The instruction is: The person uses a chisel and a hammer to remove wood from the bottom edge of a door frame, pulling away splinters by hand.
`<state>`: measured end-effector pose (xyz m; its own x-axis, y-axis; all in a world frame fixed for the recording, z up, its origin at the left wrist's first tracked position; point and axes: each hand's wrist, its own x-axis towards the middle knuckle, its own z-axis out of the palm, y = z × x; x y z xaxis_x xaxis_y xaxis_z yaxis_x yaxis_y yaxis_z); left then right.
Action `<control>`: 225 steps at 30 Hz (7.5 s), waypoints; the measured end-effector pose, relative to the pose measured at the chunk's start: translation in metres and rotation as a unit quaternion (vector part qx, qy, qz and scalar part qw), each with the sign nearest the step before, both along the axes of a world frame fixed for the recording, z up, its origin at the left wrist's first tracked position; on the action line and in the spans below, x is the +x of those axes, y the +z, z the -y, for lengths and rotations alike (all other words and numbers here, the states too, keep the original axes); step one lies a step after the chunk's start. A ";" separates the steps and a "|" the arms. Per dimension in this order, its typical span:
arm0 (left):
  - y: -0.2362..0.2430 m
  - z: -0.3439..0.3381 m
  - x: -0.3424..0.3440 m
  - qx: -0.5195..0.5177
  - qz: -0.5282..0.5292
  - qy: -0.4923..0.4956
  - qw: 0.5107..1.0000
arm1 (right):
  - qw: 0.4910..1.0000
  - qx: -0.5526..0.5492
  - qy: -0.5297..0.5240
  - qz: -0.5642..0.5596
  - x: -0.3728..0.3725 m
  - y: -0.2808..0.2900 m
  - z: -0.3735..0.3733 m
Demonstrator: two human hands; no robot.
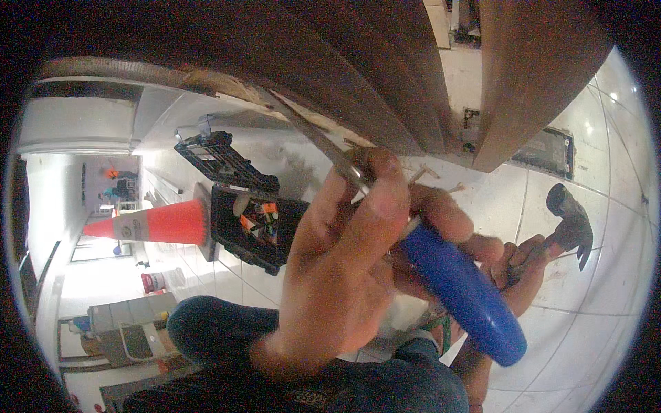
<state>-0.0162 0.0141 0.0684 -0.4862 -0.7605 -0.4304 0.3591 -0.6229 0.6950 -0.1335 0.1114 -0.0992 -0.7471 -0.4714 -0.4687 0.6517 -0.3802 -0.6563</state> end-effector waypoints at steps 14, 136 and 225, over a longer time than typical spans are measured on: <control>0.008 0.014 -0.010 -0.039 -0.034 0.014 0.999 | 0.972 0.131 0.093 -0.169 -0.008 -0.045 -0.054; -0.018 0.041 -0.057 -0.145 -0.139 0.182 0.963 | 0.979 -0.087 0.169 -0.074 -0.036 0.059 0.036; -0.021 0.061 0.054 -0.052 -0.013 0.280 0.959 | 0.909 -0.044 0.146 -0.388 0.041 0.102 -0.001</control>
<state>0.0379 -0.0465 0.0472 0.0005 -0.9433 -0.3319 0.6353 -0.2560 0.7286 -0.0928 0.1126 0.0026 -0.6732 -0.7132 0.1955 0.0872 -0.3390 -0.9367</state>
